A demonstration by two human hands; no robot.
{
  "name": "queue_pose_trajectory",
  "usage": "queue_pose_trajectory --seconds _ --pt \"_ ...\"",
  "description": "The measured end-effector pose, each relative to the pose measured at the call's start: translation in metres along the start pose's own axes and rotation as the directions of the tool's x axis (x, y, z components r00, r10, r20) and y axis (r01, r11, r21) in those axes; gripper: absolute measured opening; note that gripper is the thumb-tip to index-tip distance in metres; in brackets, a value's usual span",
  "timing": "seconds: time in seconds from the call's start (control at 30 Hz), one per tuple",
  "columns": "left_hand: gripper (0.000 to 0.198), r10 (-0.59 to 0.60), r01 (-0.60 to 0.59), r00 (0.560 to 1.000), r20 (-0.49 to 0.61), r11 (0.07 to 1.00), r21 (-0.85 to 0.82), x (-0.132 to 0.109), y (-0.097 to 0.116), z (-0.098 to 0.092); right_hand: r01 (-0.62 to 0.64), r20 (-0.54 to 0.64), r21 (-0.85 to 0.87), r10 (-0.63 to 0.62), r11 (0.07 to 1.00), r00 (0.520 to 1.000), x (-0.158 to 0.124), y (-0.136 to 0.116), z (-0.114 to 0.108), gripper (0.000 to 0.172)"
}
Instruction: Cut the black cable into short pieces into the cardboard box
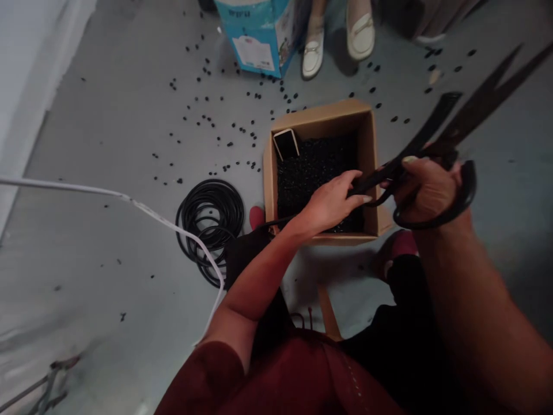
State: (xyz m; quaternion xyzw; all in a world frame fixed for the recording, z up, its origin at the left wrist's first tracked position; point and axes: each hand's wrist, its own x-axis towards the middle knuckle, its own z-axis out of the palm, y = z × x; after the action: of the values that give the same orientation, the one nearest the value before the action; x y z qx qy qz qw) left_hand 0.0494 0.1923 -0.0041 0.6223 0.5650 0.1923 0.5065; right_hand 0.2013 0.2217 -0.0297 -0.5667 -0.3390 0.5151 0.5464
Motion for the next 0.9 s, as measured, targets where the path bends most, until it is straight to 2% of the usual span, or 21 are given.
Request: queue_pose_trajectory --seconds 0.1,0.23,0.3,0.37,0.43,0.53,0.6,0.67,0.8,0.9 --pt "0.029 0.034 -0.028 0.999 -0.042 0.991 0.131 -0.001 0.002 0.001 -0.111 0.014 0.170 0.111 0.979 0.994 0.000 -0.005 -0.002 0.016" --pt "0.008 0.075 -0.066 0.997 -0.036 0.979 0.191 -0.001 0.007 0.000 -0.174 0.031 0.169 0.172 0.970 0.985 -0.002 -0.013 -0.007 0.018" --pt "0.006 0.076 -0.081 0.996 0.046 0.991 0.108 -0.002 0.009 -0.003 -0.217 0.050 0.127 0.212 0.968 0.976 -0.002 -0.019 -0.011 0.020" --pt "0.013 0.075 -0.065 0.984 0.164 0.996 -0.065 -0.004 0.010 -0.007 -0.234 0.068 0.097 0.228 0.967 0.971 -0.002 -0.026 -0.016 0.021" --pt "0.020 0.075 -0.026 0.971 0.227 0.977 -0.209 -0.007 0.011 -0.011 -0.220 0.061 0.112 0.214 0.969 0.975 -0.001 -0.032 -0.020 0.025" --pt "0.023 0.058 0.030 0.959 0.278 0.953 -0.301 -0.010 0.010 -0.017 -0.204 0.001 0.186 0.207 0.961 0.978 0.002 -0.037 -0.024 0.030" --pt "0.022 0.050 0.081 0.932 0.359 0.937 -0.340 -0.010 0.007 -0.019 -0.220 -0.023 0.207 0.229 0.953 0.973 0.004 -0.036 -0.024 0.022" --pt "0.018 0.013 0.099 0.946 0.324 0.940 -0.325 -0.007 0.005 -0.020 -0.183 -0.044 0.191 0.195 0.964 0.980 0.005 -0.032 -0.023 0.018" --pt "0.027 0.012 0.024 0.985 0.170 0.978 -0.208 0.001 0.003 -0.018 -0.016 -0.046 0.039 0.018 0.999 0.999 -0.004 -0.019 -0.015 0.035" --pt "0.031 0.053 -0.042 0.995 0.087 0.991 -0.125 0.004 0.006 -0.016 -0.026 0.019 -0.066 0.027 0.998 0.999 -0.016 -0.007 -0.005 0.036"
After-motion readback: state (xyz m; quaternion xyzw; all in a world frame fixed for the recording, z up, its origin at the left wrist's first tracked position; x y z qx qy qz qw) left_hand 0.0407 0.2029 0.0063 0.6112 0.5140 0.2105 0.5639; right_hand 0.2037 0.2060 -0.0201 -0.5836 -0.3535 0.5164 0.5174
